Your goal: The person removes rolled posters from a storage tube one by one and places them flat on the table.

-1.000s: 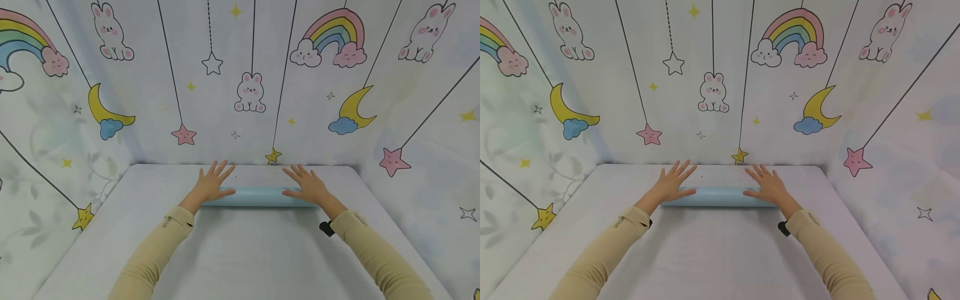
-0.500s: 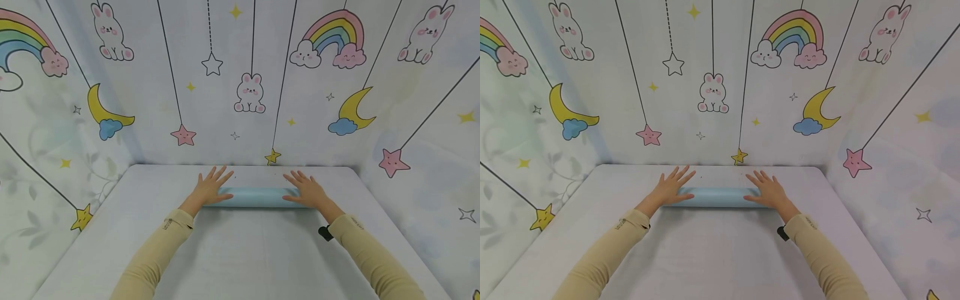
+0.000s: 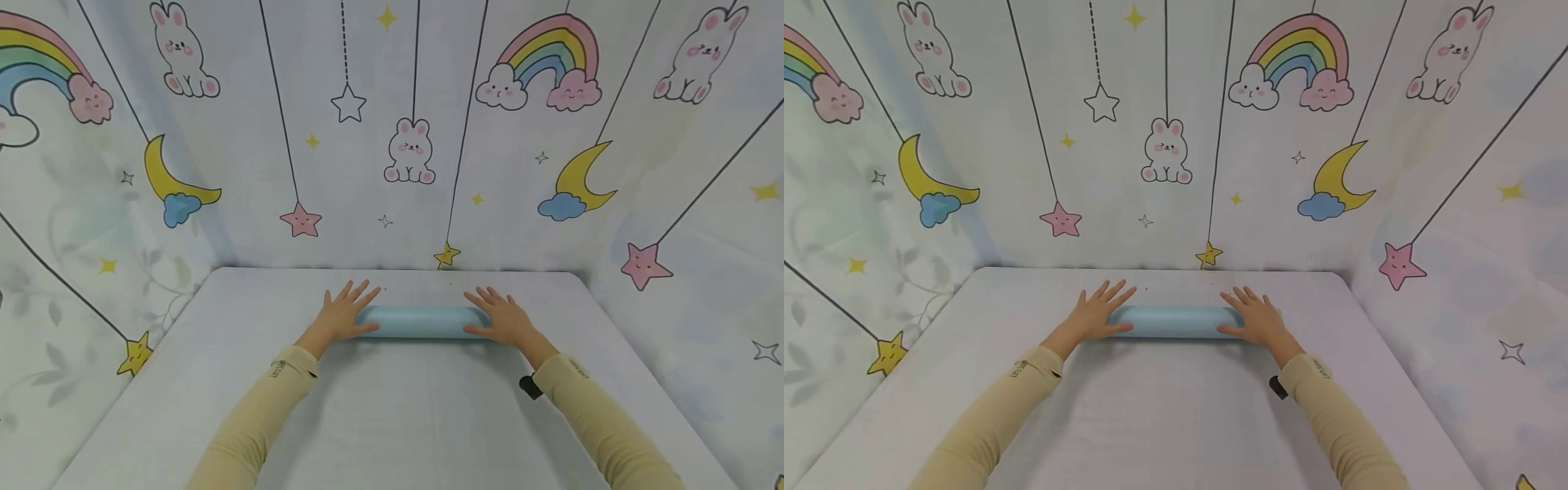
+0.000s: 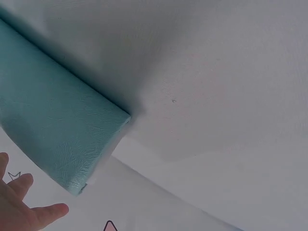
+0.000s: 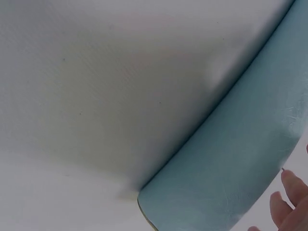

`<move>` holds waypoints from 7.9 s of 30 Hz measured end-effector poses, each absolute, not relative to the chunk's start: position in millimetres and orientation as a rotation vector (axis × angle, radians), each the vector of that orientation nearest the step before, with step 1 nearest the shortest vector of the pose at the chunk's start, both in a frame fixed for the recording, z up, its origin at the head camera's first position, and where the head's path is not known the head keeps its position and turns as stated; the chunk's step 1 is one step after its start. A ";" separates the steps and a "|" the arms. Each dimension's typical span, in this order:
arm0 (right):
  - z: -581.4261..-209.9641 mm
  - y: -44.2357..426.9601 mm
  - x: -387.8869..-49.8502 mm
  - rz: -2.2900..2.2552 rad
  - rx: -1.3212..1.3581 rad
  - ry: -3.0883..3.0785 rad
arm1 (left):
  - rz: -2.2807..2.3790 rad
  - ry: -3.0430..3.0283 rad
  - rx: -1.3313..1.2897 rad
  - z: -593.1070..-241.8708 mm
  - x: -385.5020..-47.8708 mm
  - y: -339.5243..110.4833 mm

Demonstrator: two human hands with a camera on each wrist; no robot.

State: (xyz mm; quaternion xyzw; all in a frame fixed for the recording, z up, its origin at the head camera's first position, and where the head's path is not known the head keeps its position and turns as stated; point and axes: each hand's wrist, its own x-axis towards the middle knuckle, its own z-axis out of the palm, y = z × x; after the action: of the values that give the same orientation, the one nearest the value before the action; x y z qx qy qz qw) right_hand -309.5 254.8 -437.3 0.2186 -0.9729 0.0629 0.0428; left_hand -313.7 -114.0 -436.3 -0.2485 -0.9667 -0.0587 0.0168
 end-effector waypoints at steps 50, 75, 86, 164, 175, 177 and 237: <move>-461.3 258.1 -308.1 0.148 0.652 -2.922 | -0.120 -3.025 -0.649 -459.3 -306.5 -112.0; -458.3 258.2 -298.8 0.157 0.657 -2.925 | -0.107 -3.021 -0.665 -462.2 -295.1 -110.2; -453.6 264.3 -279.2 0.120 0.683 -2.878 | -0.063 -3.054 -0.735 -458.0 -279.8 -106.9; -460.1 238.6 -244.5 0.055 0.729 -2.833 | -0.051 -3.016 -0.760 -457.3 -243.6 -93.3; -462.1 229.1 -248.5 0.019 0.728 -2.811 | -0.038 -2.994 -0.743 -454.6 -240.6 -96.5; -462.1 226.1 -249.2 0.011 0.734 -2.818 | -0.031 -2.989 -0.741 -455.6 -240.7 -96.4; -466.3 157.2 -255.4 -0.111 0.805 -2.904 | -0.144 -2.962 -0.809 -453.5 -239.9 -100.4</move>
State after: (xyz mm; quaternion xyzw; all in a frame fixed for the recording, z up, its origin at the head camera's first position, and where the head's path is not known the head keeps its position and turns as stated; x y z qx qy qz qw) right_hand -255.4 157.2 -466.3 0.2665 -0.9611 -0.0368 0.0628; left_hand -239.9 -100.4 -453.5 -0.2630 -0.9631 -0.0470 0.0337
